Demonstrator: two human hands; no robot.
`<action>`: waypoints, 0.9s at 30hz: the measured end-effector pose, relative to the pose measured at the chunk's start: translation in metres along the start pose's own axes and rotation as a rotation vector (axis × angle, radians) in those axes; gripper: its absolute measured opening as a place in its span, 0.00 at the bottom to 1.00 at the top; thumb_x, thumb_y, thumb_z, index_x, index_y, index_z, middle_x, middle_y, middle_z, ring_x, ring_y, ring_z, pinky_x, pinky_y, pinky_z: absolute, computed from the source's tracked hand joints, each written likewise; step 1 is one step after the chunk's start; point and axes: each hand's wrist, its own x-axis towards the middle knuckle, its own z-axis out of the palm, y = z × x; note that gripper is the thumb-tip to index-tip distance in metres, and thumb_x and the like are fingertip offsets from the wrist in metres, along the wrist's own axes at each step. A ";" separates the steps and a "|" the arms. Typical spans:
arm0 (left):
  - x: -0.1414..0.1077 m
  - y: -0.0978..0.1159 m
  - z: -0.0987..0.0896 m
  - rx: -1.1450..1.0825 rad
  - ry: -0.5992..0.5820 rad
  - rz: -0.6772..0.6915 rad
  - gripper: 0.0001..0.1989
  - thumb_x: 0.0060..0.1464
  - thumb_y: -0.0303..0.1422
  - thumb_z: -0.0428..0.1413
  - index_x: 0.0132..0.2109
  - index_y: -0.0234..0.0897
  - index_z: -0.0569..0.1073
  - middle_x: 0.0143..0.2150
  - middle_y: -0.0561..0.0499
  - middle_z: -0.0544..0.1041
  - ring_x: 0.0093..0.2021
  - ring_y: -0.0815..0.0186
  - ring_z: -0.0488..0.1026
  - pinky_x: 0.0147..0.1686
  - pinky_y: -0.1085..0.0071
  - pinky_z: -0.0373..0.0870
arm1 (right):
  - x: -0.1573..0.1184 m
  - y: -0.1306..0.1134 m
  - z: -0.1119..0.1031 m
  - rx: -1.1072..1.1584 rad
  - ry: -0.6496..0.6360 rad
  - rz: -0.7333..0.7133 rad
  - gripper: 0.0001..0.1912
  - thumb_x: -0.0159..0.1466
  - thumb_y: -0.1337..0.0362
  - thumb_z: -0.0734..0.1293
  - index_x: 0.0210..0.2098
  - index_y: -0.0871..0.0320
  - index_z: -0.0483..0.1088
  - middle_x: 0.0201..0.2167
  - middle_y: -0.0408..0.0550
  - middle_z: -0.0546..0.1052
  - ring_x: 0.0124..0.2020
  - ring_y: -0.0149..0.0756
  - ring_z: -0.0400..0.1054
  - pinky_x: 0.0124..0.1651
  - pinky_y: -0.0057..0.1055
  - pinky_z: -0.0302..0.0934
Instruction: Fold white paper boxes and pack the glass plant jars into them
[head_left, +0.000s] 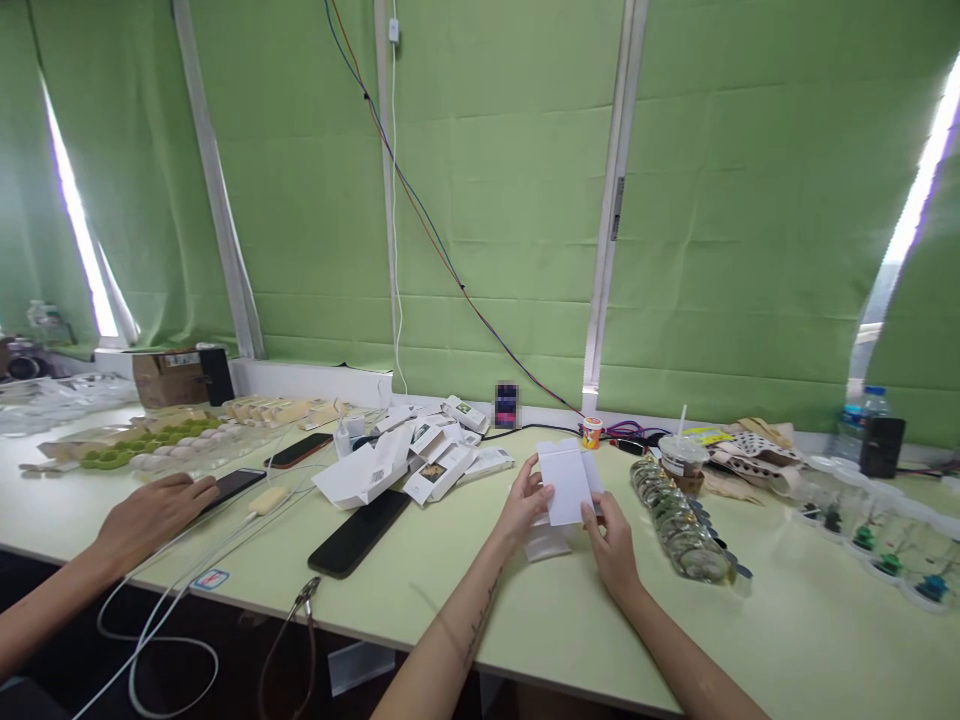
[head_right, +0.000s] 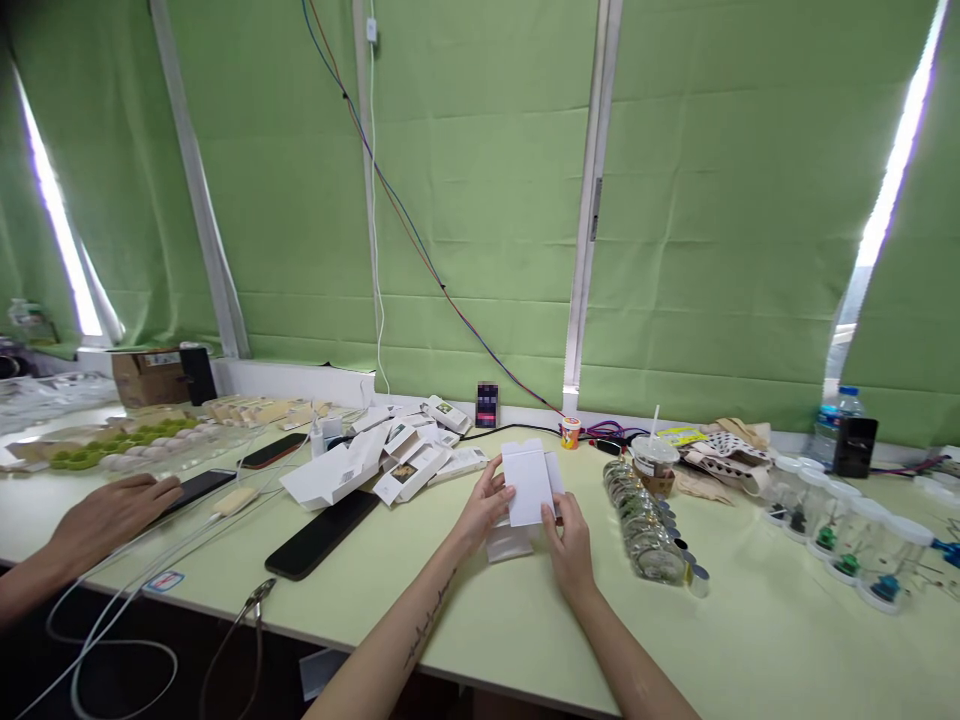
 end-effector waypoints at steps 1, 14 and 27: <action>0.000 0.001 0.000 -0.002 -0.004 -0.012 0.40 0.40 0.39 0.66 0.59 0.46 0.60 0.52 0.44 0.72 0.48 0.56 0.71 0.37 0.70 0.68 | 0.000 0.000 0.000 0.002 0.002 0.008 0.13 0.67 0.54 0.56 0.38 0.55 0.64 0.35 0.47 0.67 0.36 0.38 0.63 0.35 0.32 0.60; 0.001 -0.005 -0.004 0.041 -0.082 0.021 0.41 0.43 0.38 0.65 0.62 0.47 0.55 0.55 0.42 0.68 0.47 0.57 0.70 0.38 0.69 0.68 | -0.001 0.000 0.000 0.031 0.016 0.054 0.14 0.66 0.52 0.55 0.37 0.54 0.65 0.34 0.45 0.66 0.34 0.37 0.64 0.31 0.31 0.61; -0.001 -0.002 -0.001 0.032 -0.066 -0.004 0.42 0.41 0.39 0.66 0.61 0.47 0.56 0.54 0.43 0.69 0.45 0.57 0.71 0.37 0.68 0.69 | -0.001 0.002 0.000 0.023 0.013 0.058 0.14 0.67 0.52 0.54 0.35 0.54 0.64 0.34 0.45 0.63 0.33 0.36 0.62 0.30 0.30 0.60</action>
